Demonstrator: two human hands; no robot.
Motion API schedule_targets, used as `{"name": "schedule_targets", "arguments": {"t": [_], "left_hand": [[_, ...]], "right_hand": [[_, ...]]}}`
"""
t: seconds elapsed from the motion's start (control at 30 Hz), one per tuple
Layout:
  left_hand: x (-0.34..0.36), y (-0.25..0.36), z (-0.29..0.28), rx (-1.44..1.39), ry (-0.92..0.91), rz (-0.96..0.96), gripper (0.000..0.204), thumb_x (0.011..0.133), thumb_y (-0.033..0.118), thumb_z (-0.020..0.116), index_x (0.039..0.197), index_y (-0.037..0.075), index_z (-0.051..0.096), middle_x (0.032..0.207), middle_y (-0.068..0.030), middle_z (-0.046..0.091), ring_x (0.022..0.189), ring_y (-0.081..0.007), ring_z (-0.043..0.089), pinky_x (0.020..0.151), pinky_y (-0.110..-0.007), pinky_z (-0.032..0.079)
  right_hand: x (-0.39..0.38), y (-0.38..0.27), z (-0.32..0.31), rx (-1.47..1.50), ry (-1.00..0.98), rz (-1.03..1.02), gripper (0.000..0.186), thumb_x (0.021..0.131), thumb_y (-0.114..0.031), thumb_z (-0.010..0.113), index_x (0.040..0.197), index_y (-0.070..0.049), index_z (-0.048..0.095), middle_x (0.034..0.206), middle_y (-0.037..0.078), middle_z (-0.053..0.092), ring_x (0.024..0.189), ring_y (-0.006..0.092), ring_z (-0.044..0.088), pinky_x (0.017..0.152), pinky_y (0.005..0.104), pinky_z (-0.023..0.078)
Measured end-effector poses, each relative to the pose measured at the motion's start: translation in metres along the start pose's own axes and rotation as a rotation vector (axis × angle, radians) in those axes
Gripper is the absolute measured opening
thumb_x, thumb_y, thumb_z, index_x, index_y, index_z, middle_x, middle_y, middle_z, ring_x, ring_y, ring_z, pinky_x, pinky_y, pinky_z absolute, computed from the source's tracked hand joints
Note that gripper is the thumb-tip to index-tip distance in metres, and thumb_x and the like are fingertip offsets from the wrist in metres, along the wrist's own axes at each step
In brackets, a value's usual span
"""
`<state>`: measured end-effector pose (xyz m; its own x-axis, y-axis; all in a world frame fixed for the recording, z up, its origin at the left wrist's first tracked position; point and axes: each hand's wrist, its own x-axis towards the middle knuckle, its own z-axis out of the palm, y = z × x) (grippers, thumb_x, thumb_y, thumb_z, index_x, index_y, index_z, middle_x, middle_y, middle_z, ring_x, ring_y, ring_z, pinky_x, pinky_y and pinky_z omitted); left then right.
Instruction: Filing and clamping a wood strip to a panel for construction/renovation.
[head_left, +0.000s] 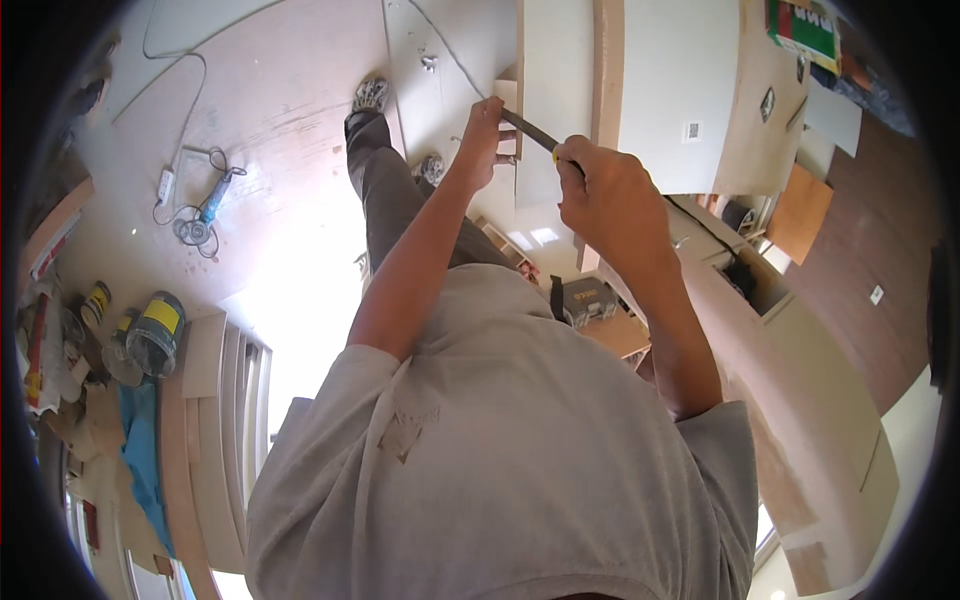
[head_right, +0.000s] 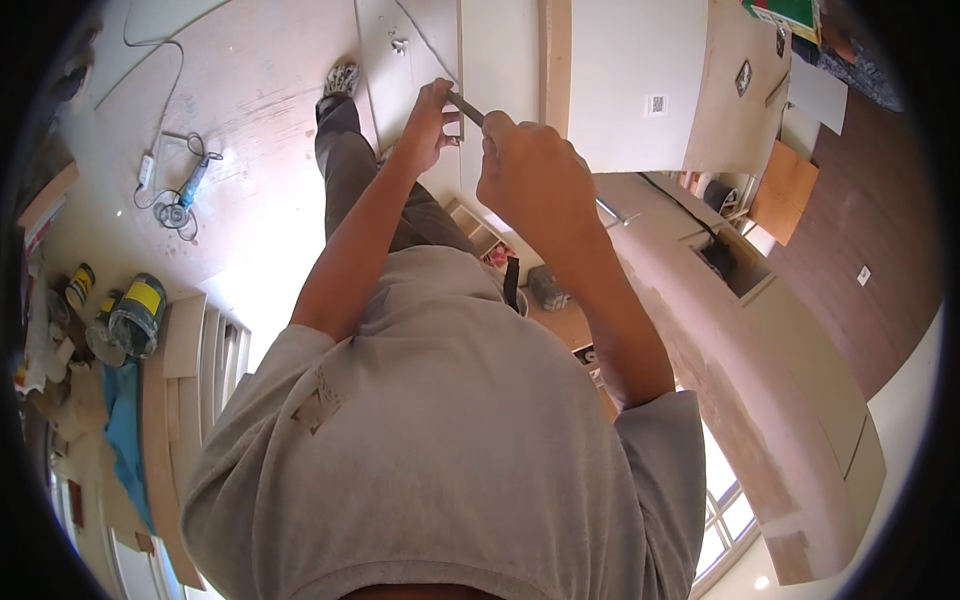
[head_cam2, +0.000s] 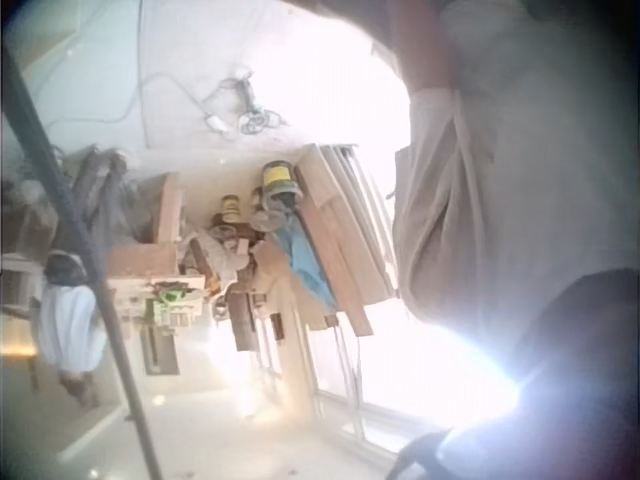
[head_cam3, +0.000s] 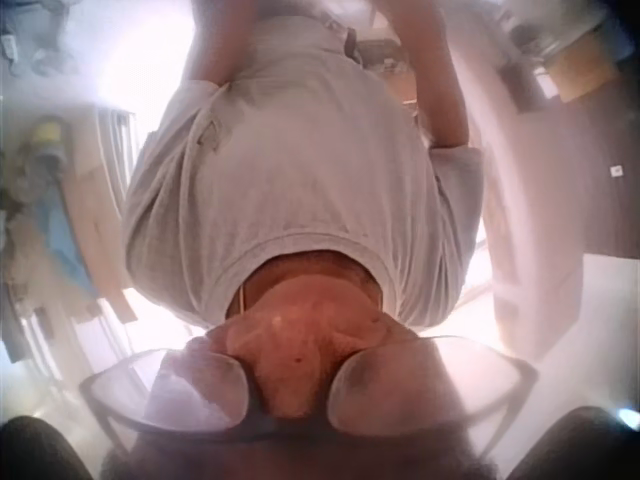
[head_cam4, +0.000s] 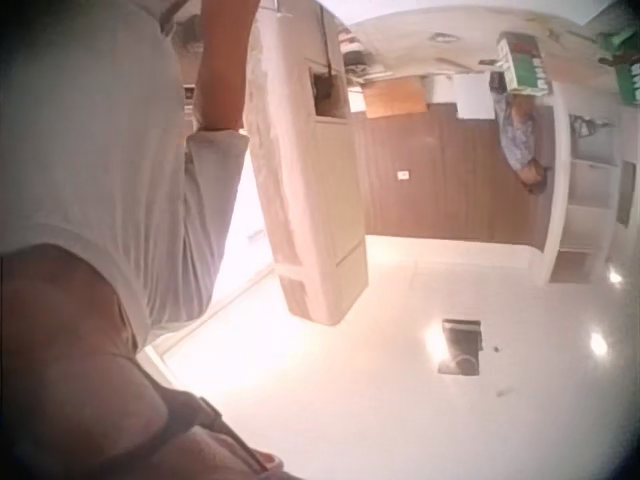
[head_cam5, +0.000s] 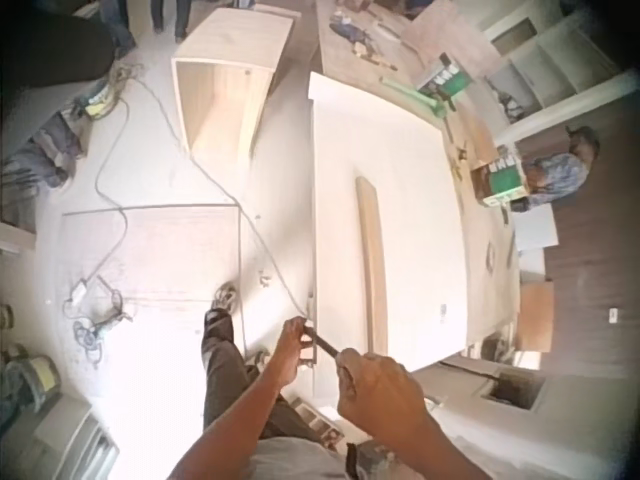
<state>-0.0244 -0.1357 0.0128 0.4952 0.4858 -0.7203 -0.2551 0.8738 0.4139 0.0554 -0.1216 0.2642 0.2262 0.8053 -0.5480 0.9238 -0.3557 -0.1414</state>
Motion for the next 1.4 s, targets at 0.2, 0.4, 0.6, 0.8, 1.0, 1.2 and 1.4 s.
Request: {"name": "schedule_targets", "arguments": {"t": [0.2,0.4,0.6,0.8,1.0,1.2,1.4], "left_hand": [[0.014,-0.009,-0.012,-0.004,-0.006,-0.103,0.058,0.099,0.052,0.044,0.14,0.012,0.032,0.123,-0.0086,0.048,0.113,-0.0276,0.059,0.079,-0.054,0.054],[0.02,-0.002,-0.008,0.006,0.005,0.016,0.056,0.1,0.052,0.045,0.14,0.014,0.033,0.122,-0.007,0.05,0.112,-0.0258,0.06,0.076,-0.049,0.056],[0.006,0.014,0.003,-0.019,0.055,-0.012,0.053,0.099,0.045,0.053,0.138,0.016,0.031,0.121,-0.0086,0.056,0.111,-0.0258,0.055,0.079,-0.049,0.056],[0.012,-0.004,-0.025,0.046,0.078,-0.078,0.066,0.099,0.043,0.057,0.149,0.014,0.025,0.126,-0.0068,0.055,0.114,-0.0262,0.055,0.085,-0.051,0.056],[0.031,0.008,-0.028,0.102,-0.041,-0.068,0.061,0.098,0.052,0.057,0.137,0.007,0.042,0.131,-0.0072,0.051,0.117,-0.0242,0.051,0.093,-0.05,0.05],[0.029,0.032,-0.002,0.085,-0.092,-0.009,0.068,0.097,0.057,0.052,0.139,0.006,0.039,0.13,-0.0075,0.05,0.121,-0.023,0.049,0.094,-0.05,0.049],[0.026,0.024,-0.008,0.088,-0.032,0.01,0.067,0.098,0.057,0.045,0.142,0.008,0.035,0.137,-0.0096,0.049,0.128,-0.026,0.046,0.095,-0.053,0.049]], "right_hand": [[-0.003,0.014,0.02,0.012,-0.018,-0.079,0.013,0.091,-0.017,0.059,0.095,-0.005,0.062,0.078,0.02,0.066,0.074,0.0417,0.068,0.065,0.0506,0.054],[-0.011,0.019,0.033,-0.083,0.03,-0.118,0.01,0.093,-0.016,0.06,0.1,-0.009,0.064,0.078,0.017,0.067,0.075,0.039,0.067,0.067,0.0482,0.052],[0.005,0.012,0.017,-0.032,-0.001,-0.087,0.01,0.092,-0.015,0.059,0.099,-0.007,0.061,0.079,0.018,0.066,0.073,0.0401,0.067,0.064,0.0493,0.052],[-0.008,0.026,0.033,0.094,-0.053,-0.036,0.014,0.092,-0.016,0.059,0.103,-0.007,0.058,0.077,0.019,0.065,0.073,0.0418,0.066,0.066,0.0522,0.052],[0.001,0.018,0.031,0.039,-0.228,0.081,0.03,0.092,-0.016,0.057,0.121,-0.008,0.052,0.083,0.021,0.068,0.08,0.0423,0.068,0.07,0.0533,0.052],[0.014,-0.004,-0.004,0.006,-0.263,0.112,0.042,0.091,-0.015,0.054,0.133,-0.008,0.055,0.086,0.023,0.069,0.084,0.0432,0.068,0.074,0.0526,0.053],[0.01,0.005,0.027,-0.014,-0.242,0.063,0.046,0.09,-0.014,0.054,0.136,-0.007,0.057,0.086,0.02,0.069,0.082,0.0398,0.068,0.074,0.0505,0.054]]}}
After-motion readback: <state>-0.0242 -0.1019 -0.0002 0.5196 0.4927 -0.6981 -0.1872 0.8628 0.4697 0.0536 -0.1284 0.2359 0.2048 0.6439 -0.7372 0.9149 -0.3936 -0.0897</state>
